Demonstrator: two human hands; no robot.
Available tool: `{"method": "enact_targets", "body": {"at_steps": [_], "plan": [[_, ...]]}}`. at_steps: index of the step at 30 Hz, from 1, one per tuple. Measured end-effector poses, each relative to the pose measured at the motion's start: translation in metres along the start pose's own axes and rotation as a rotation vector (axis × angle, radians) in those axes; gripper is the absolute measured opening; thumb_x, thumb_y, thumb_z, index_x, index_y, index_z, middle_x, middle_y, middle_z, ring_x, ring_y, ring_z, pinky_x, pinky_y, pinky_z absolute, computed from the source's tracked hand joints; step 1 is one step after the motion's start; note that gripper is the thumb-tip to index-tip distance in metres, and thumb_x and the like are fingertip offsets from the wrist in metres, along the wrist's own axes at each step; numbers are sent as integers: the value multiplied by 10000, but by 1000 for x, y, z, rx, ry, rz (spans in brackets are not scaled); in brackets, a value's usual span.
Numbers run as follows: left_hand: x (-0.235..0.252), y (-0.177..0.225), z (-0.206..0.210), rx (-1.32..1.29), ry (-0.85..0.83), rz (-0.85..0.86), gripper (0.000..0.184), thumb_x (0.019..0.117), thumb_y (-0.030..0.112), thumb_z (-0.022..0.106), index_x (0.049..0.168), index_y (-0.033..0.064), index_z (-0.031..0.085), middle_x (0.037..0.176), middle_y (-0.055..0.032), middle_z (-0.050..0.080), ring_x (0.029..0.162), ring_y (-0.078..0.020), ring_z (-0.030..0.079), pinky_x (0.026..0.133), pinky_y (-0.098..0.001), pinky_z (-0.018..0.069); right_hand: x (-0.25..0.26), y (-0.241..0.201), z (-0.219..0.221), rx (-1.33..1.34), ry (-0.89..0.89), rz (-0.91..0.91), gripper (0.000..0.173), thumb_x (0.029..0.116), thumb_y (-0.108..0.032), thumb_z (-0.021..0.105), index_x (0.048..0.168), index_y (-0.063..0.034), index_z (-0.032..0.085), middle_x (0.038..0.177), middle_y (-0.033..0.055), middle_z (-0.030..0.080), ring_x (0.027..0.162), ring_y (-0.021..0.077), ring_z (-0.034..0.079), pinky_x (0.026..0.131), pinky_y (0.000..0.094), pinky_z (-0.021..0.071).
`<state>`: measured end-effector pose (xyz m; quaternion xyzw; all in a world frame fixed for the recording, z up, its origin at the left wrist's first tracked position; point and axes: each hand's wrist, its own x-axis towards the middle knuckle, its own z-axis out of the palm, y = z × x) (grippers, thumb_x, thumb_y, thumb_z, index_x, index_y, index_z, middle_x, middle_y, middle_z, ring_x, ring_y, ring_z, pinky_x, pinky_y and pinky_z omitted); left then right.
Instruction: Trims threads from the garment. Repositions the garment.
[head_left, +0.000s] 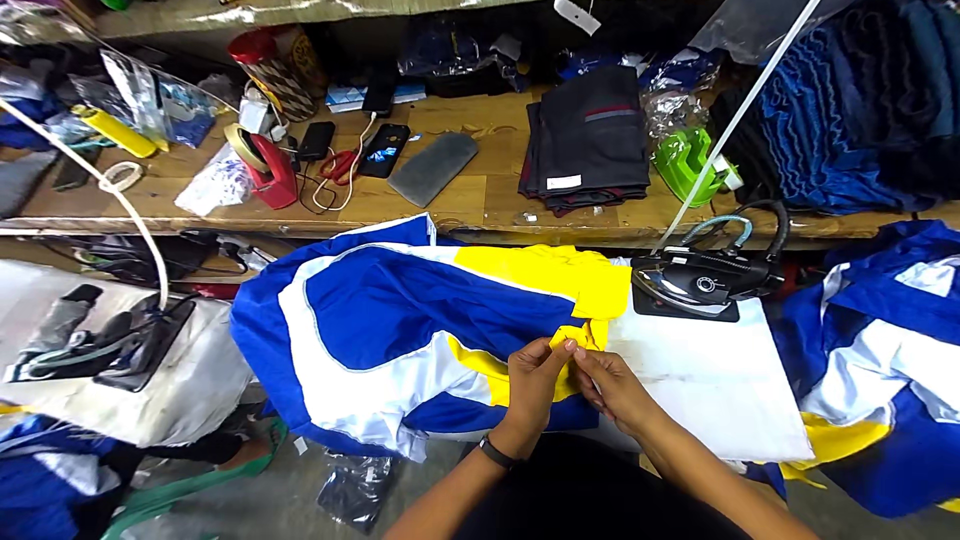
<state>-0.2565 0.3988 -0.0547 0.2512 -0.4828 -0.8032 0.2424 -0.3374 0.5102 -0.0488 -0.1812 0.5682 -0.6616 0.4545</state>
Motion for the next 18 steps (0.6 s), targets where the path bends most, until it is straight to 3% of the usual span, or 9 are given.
{"method": "enact_targets", "body": {"at_steps": [7,14,18], "plan": [[-1,-3,2,-57,14,3,130,953,-12,637,851,-10,719,776,-45,726,726,-78,690,725,-258,587,-3,5,3,56,-25,-11,475,1093,-255,406,630,-201,498,501,-127,380,396,-41,330,385,129,268],[-2,-4,-4,13,-19,100,202,1023,-5,528,1082,-70,710,1010,-85,752,936,-107,715,893,-285,584,-1,0,0,-94,10,-25,416,1088,-236,436,687,-193,537,530,-132,403,414,-50,348,399,119,296],[-2,-2,-3,52,9,83,198,1023,20,542,989,-38,729,884,-48,744,820,-77,704,802,-268,592,-1,0,1,-95,12,-42,414,1086,-225,436,685,-192,533,532,-136,409,416,-52,349,398,119,295]]}}
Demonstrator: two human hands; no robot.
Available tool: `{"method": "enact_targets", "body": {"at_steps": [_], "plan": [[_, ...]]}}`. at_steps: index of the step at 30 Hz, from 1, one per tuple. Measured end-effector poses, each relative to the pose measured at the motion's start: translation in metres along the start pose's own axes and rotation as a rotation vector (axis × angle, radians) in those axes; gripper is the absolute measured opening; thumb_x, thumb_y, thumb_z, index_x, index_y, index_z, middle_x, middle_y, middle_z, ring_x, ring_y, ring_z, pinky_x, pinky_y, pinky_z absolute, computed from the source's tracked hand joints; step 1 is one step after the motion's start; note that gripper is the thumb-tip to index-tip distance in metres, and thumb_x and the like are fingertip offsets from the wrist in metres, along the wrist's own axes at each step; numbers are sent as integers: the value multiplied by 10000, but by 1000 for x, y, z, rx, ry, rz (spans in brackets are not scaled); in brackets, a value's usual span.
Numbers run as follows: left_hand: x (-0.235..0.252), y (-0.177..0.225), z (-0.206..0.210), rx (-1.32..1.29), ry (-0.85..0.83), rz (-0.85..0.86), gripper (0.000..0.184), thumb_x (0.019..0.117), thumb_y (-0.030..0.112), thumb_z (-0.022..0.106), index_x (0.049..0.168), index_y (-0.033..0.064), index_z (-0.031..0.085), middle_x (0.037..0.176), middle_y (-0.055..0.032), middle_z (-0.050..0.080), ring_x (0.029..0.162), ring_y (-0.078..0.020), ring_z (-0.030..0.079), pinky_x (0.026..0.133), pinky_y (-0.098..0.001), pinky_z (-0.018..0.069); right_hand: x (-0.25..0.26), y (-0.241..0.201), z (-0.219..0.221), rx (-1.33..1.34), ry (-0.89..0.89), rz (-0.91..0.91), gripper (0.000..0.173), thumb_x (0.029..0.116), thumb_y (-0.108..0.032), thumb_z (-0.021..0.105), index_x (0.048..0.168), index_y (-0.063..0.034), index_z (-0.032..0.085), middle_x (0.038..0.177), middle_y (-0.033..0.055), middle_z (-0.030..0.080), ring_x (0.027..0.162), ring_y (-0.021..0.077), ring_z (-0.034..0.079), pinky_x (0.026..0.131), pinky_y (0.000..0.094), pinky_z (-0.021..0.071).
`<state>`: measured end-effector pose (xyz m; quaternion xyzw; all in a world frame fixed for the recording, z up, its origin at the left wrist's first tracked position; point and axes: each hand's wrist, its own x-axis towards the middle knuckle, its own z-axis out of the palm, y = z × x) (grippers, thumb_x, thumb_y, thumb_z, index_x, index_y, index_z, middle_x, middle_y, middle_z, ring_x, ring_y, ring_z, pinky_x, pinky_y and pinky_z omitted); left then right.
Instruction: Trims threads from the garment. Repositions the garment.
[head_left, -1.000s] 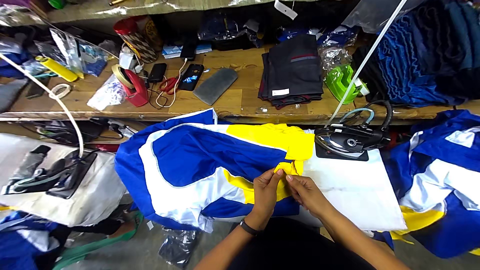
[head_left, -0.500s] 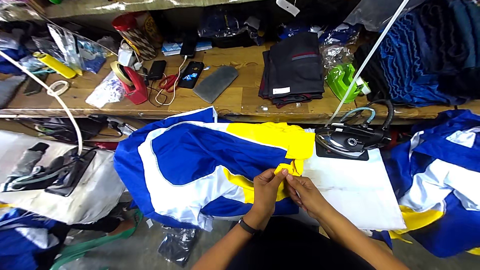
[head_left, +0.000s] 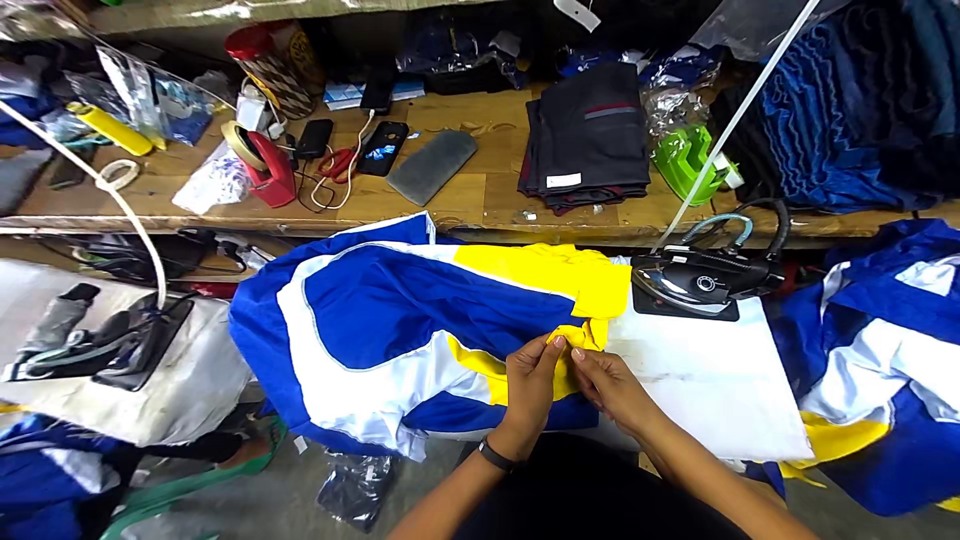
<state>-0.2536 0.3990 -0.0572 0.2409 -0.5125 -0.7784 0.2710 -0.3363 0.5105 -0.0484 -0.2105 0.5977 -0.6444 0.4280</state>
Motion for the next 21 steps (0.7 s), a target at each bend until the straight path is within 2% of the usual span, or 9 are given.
{"method": "enact_targets", "body": {"at_steps": [4,10,16,21], "plan": [[-2,1,-1,-7,-10,-42,216,1027,27,538,964,-31,737,865,-40,746,802,-71,703,788,-264,592,0,0,-2,-12,-15,-6,413,1084,-229,437,682,-198,527,534,-138,406,416,-54,351,399,117,297],[-2,1,-3,14,-49,-12,219,1019,27,550,916,-10,740,807,-11,729,757,-46,683,752,-246,582,-1,-1,-1,30,-10,10,433,1084,-222,432,660,-193,518,521,-130,401,408,-49,344,392,120,288],[-2,7,1,-12,-10,-94,129,963,10,638,866,-8,723,769,-24,715,718,-64,675,721,-247,576,-5,0,7,92,5,23,455,1088,-225,422,645,-188,520,509,-125,400,398,-50,340,384,120,282],[-2,-7,-3,-47,-4,-33,150,974,2,608,872,-10,717,774,-33,721,733,-75,690,731,-260,585,-6,7,16,165,20,73,492,1099,-231,390,617,-191,483,495,-117,375,392,-35,328,384,133,272]]}}
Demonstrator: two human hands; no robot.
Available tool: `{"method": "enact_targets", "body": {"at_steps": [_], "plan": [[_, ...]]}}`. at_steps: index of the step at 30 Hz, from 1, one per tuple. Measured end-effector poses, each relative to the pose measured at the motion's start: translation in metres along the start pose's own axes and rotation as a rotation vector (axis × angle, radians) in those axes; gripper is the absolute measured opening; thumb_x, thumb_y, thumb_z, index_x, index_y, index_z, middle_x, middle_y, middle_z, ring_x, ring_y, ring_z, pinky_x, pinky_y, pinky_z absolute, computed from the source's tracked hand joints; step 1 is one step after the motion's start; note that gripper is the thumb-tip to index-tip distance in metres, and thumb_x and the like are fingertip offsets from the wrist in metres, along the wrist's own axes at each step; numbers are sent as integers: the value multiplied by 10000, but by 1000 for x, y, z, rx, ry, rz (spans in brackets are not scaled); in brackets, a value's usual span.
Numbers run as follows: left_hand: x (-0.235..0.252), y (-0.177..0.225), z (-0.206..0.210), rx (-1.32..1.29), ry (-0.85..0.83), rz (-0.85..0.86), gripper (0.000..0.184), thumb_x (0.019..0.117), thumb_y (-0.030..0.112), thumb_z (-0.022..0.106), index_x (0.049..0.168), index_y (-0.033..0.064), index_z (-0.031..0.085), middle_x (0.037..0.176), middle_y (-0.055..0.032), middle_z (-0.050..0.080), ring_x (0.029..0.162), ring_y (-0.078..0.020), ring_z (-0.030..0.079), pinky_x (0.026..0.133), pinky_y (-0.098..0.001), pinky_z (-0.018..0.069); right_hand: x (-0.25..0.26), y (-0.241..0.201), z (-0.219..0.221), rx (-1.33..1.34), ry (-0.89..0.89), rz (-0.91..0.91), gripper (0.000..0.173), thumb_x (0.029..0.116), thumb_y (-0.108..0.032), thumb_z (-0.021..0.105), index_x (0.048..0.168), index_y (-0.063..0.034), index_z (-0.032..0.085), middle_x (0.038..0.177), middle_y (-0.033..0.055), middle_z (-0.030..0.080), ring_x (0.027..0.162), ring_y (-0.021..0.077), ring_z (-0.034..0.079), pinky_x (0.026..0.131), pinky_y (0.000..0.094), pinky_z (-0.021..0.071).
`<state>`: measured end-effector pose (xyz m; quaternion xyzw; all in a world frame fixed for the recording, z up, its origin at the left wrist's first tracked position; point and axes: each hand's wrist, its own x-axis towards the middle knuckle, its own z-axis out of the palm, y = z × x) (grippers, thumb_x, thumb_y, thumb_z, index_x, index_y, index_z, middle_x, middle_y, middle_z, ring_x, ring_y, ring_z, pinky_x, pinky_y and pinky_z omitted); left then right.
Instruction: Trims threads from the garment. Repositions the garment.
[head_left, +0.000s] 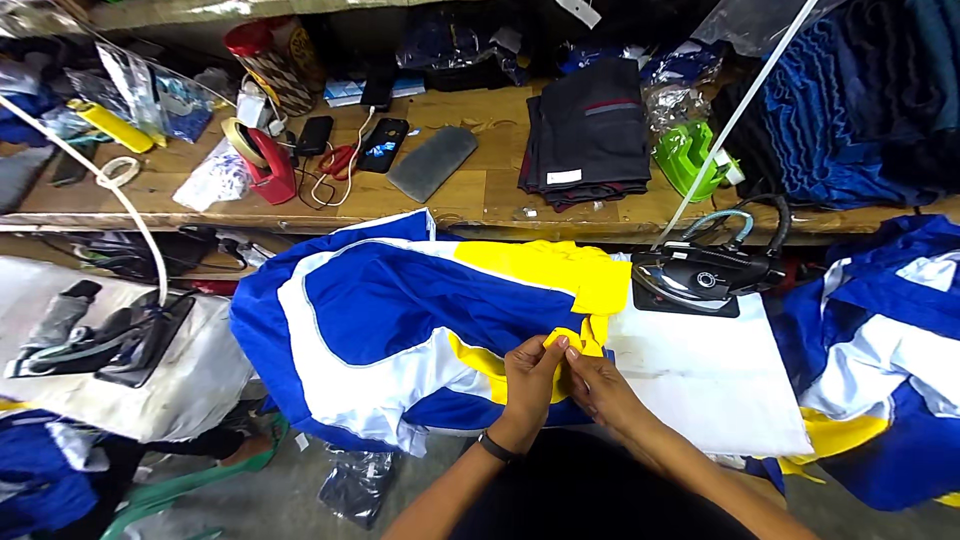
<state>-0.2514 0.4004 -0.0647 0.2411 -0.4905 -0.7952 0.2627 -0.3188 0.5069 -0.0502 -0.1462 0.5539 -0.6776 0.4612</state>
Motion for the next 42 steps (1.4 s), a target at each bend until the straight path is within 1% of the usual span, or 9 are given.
{"method": "enact_targets", "body": {"at_steps": [9,14,17,22,25,28,29,34,42], "plan": [[19,2,-22,234,-114,-68,236,1050,69,513,1022,-42,720,1026,-60,714,948,-69,663,892,-261,548,1,-22,-41,-399,-154,141,422,1110,-389,312,832,-168,540,574,-108,429,428,-5,387,404,166,343],[25,16,-26,282,-197,-122,123,987,38,626,976,-6,740,883,-15,729,808,-48,674,786,-238,568,15,-31,-42,-710,111,-216,359,1003,-382,605,1144,-53,634,759,-45,558,629,17,486,607,225,440],[26,16,-27,317,-277,-109,103,994,50,613,937,15,691,823,23,680,754,-25,634,734,-209,539,31,-30,-40,-546,29,-167,89,983,-157,637,940,-84,612,711,-83,506,586,-24,447,562,154,379],[22,13,-32,197,-323,-114,172,1014,42,543,897,50,668,811,43,659,775,-36,634,774,-247,546,35,-23,-51,-167,-155,-34,115,973,-74,595,905,-162,569,569,-128,517,449,-20,473,463,157,433],[25,11,-30,145,-327,-174,194,1018,54,540,877,52,673,800,35,674,772,-53,651,787,-270,561,37,-36,-65,-695,-174,-192,144,998,-232,624,979,-95,663,755,-83,565,656,-20,504,628,181,436],[31,19,-25,278,-330,-127,184,1005,61,581,854,43,686,752,46,657,725,-25,625,731,-230,536,25,-73,-69,-1304,-178,-312,514,1009,-566,512,1108,-97,698,847,102,691,801,288,676,698,557,507],[31,21,-23,321,-335,-116,173,1001,63,595,856,41,687,747,49,653,720,-15,619,727,-218,531,21,-85,-68,-1422,-187,-361,537,1015,-587,482,1083,-98,694,841,106,691,791,316,689,663,577,503],[30,18,-14,464,-371,-76,160,984,97,638,850,36,699,713,59,633,661,15,577,664,-182,493,18,-122,-60,-1772,-294,-559,410,966,-507,622,841,-131,728,711,36,642,628,239,648,517,452,455],[28,19,-14,539,-339,-63,157,983,113,653,870,30,723,717,40,657,651,9,590,653,-182,501,26,-138,-37,-1971,-426,-360,442,978,-506,633,733,-143,694,631,16,607,613,215,622,552,432,441]]}}
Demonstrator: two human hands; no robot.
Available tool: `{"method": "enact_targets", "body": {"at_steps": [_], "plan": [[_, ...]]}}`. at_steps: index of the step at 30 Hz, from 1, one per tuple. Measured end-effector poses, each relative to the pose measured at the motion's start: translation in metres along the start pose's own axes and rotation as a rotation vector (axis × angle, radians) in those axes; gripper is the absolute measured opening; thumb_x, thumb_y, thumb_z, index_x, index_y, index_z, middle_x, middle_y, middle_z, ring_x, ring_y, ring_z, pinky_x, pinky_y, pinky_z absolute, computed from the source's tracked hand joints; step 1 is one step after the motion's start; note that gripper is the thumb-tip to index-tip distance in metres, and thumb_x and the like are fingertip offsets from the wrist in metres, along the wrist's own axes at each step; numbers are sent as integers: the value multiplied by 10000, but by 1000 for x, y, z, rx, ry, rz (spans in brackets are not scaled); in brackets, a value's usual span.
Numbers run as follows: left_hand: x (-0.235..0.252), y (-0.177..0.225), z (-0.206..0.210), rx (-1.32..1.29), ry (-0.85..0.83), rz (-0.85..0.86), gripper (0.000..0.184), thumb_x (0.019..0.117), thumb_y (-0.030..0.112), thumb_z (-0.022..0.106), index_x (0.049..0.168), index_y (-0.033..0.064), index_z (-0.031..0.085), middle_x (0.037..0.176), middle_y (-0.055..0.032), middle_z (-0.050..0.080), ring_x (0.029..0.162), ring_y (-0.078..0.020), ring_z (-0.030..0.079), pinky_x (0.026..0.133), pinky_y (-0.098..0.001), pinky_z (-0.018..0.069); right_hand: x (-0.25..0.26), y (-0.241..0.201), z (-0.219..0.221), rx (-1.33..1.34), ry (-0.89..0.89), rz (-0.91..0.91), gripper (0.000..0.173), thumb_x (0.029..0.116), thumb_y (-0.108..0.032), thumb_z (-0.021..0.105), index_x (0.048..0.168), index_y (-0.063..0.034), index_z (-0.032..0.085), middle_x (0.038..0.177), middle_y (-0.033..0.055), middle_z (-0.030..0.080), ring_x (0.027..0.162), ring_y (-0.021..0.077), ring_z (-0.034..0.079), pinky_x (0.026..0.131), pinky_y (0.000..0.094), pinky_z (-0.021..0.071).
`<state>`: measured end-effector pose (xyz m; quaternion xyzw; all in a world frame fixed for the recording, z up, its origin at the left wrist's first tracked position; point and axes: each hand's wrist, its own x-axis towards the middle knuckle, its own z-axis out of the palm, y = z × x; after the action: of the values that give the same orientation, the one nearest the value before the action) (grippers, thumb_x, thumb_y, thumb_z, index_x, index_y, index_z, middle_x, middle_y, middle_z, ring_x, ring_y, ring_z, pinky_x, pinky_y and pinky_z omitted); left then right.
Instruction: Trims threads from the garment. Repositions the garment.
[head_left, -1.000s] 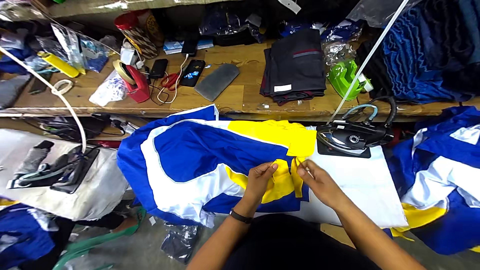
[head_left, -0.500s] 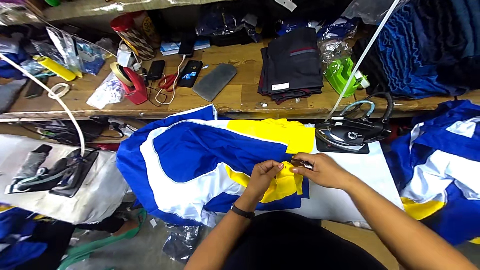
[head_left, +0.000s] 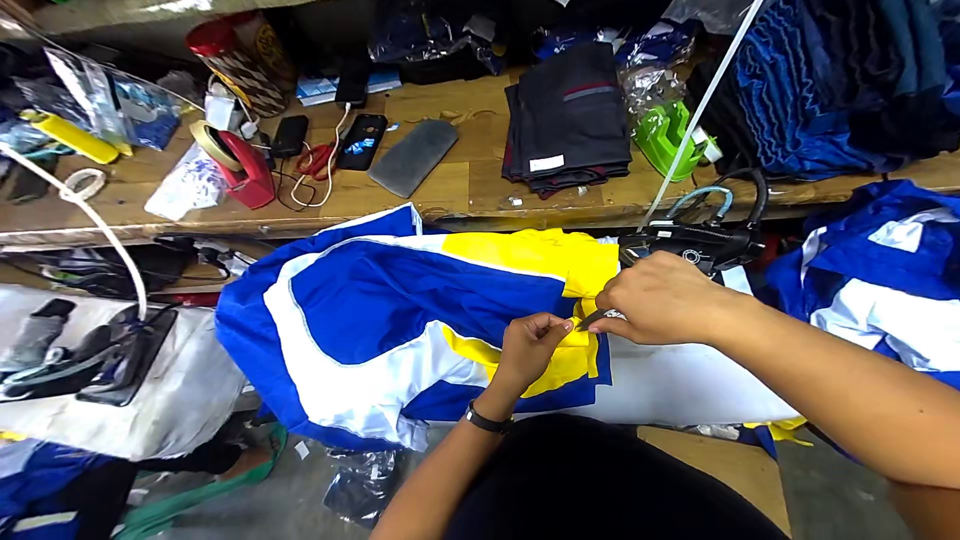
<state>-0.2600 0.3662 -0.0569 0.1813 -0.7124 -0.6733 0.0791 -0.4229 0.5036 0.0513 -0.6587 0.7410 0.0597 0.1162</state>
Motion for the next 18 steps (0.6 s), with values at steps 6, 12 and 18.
{"method": "enact_targets", "body": {"at_steps": [6,12,18], "plan": [[0,0,0,17,-20,-7,151,981,124,658,880,36,728,724,44,663,654,17,590,658,-184,503,10,-2,-2,-4,-75,-18,454,974,-503,639,707,-139,689,615,16,597,614,211,616,563,436,439],[1,1,-3,86,-73,-2,166,981,161,660,866,57,721,699,69,640,627,24,568,632,-181,485,20,-6,-14,-1,-186,-46,433,968,-479,660,700,-140,682,614,11,588,627,206,606,597,441,430],[1,1,-4,174,-121,16,170,976,187,658,880,62,720,713,75,643,633,32,570,640,-185,491,32,-9,-18,-9,-298,-101,381,961,-437,677,748,-124,712,672,27,617,683,227,624,633,463,446]]}}
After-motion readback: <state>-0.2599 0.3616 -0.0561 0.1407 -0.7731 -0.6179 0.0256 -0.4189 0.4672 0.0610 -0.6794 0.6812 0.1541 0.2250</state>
